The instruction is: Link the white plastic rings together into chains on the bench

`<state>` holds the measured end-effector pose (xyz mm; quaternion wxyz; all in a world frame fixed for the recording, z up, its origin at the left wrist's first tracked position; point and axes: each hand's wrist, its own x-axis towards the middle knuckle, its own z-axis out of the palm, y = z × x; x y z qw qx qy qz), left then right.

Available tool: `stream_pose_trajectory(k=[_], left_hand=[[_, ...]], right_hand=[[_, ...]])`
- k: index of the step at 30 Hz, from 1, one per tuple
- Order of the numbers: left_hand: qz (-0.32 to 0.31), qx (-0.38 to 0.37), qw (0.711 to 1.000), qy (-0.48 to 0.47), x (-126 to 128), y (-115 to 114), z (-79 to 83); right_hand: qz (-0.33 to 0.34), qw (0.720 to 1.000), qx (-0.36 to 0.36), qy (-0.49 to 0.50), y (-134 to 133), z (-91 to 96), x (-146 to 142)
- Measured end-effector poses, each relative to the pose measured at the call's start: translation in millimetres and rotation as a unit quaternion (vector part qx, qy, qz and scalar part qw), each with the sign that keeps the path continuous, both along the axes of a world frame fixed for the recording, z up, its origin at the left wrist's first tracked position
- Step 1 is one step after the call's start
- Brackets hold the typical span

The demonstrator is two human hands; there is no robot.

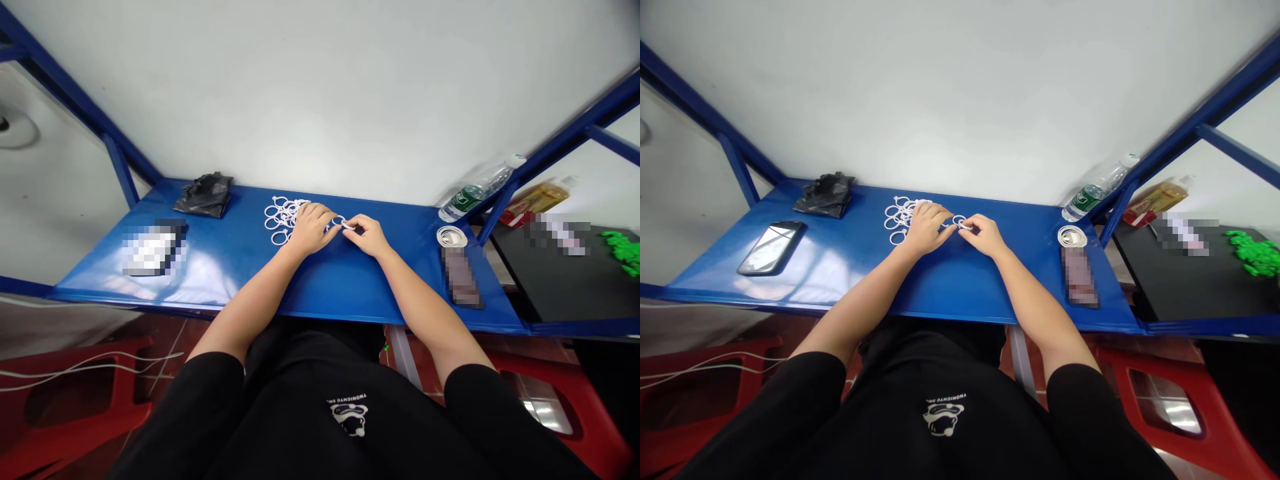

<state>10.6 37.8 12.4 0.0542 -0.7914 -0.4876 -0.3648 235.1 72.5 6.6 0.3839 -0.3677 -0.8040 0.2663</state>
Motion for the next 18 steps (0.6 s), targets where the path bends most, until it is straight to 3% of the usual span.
stream_pose_trajectory(k=[5,9,13,15,18], left_hand=[[-0.02,-0.03,0.999,0.01,0,-1,-3.2],[-0.057,-0.04,0.997,0.02,-2,-1,-3.1],[-0.053,-0.034,0.998,0.01,1,0,-4.9],[-0.044,-0.03,0.999,-0.001,1,1,-6.1],[-0.029,-0.026,0.999,-0.018,0,3,-6.1]], right_hand=[[0.053,0.996,0.066,-0.026,-12,7.1,-5],[0.066,0.991,0.087,-0.077,-12,4.6,-9],[0.096,0.984,0.103,-0.108,-10,4.9,-9],[0.085,0.987,0.107,-0.089,-11,7.0,-8],[0.006,0.994,0.102,-0.022,-14,10.2,-5]])
